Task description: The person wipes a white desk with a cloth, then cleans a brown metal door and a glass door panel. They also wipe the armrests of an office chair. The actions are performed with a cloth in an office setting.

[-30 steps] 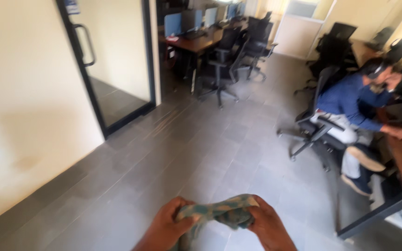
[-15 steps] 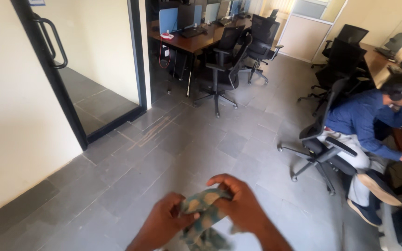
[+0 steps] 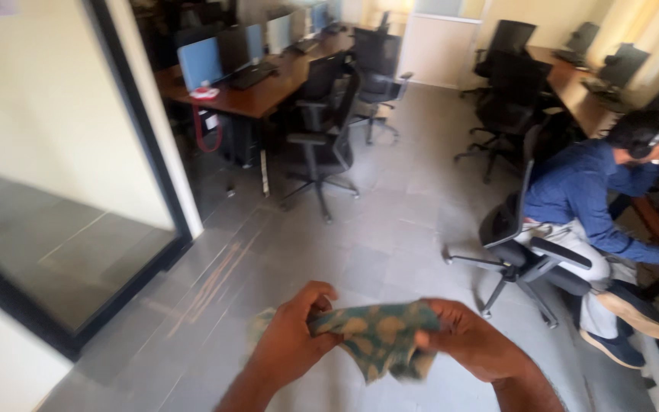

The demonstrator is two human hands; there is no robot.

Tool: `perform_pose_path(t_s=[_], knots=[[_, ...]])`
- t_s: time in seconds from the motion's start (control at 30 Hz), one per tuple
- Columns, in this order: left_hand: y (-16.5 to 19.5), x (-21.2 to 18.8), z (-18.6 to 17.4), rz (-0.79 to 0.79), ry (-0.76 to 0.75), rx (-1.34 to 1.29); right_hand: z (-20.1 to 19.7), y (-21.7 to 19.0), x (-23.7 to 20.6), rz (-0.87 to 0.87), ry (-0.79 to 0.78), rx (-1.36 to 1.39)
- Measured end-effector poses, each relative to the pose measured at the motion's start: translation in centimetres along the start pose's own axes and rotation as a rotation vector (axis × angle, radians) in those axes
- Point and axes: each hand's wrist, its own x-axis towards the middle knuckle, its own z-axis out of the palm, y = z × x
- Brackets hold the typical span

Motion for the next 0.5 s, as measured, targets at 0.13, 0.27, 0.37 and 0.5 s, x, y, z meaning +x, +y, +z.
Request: perform_pose_path(t_s=[0.13, 0.27, 0.37, 0.5], knots=[[1.1, 6.6, 0.4, 0.224, -0.051, 0.306, -4.2, 0.7, 3.6, 0.021, 0.301, 0.075], [1.3, 14.2, 1.5, 0.035, -0.309, 0.145, -9.4, 0.5, 7.1, -0.061, 0.504, -0.147], [0.6, 19.3, 2.8, -0.12, -0.44, 0.018, -14.1, -1.0, 9.6, -0.048, 0.602, 0.013], [0.5, 27.2, 4.7, 0.146, -0.353, 0.012, -19.8, -4.8, 12.8, 0.06, 0.443, -0.204]])
